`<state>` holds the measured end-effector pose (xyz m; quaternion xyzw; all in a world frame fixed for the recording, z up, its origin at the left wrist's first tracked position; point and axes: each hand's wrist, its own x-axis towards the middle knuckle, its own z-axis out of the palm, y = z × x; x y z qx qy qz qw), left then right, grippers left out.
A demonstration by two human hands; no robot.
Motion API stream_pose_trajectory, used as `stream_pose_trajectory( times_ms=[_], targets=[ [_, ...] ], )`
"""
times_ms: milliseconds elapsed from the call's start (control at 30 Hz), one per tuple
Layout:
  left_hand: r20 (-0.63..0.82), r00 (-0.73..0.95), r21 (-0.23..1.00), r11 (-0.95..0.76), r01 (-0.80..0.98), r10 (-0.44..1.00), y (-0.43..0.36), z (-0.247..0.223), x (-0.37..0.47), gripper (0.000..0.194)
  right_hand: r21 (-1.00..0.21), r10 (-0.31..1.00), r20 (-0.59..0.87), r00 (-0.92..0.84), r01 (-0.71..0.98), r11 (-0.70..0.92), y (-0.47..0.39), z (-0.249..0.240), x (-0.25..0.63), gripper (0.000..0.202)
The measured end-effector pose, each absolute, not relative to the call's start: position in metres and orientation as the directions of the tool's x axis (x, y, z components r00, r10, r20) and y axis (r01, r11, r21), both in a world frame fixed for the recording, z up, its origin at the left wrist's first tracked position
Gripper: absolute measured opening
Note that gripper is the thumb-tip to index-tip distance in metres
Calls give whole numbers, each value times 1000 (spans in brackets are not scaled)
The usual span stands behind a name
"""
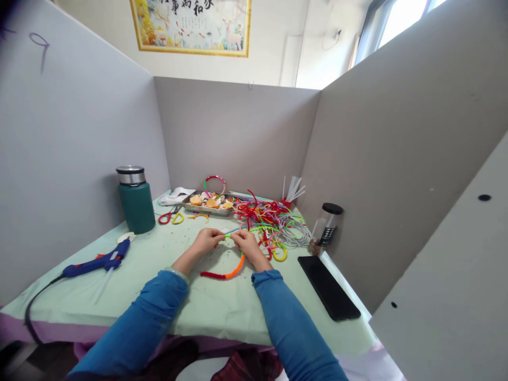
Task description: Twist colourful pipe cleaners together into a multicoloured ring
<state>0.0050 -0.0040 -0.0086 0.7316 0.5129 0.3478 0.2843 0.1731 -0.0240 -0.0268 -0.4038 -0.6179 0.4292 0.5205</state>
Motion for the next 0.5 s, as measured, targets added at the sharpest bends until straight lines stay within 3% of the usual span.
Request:
stream_pose_trajectory(
  times_ms=[267,500],
  targets=[
    [89,241,849,-200,489,966,-4,-8,2,31,-954,948,288,-131,49,297,-24,-26,173,26],
    [-3,349,929,-127,349,937,-5,-7,3,26,-948,941,302,-154,59,314,-25,-26,174,27]
  ],
)
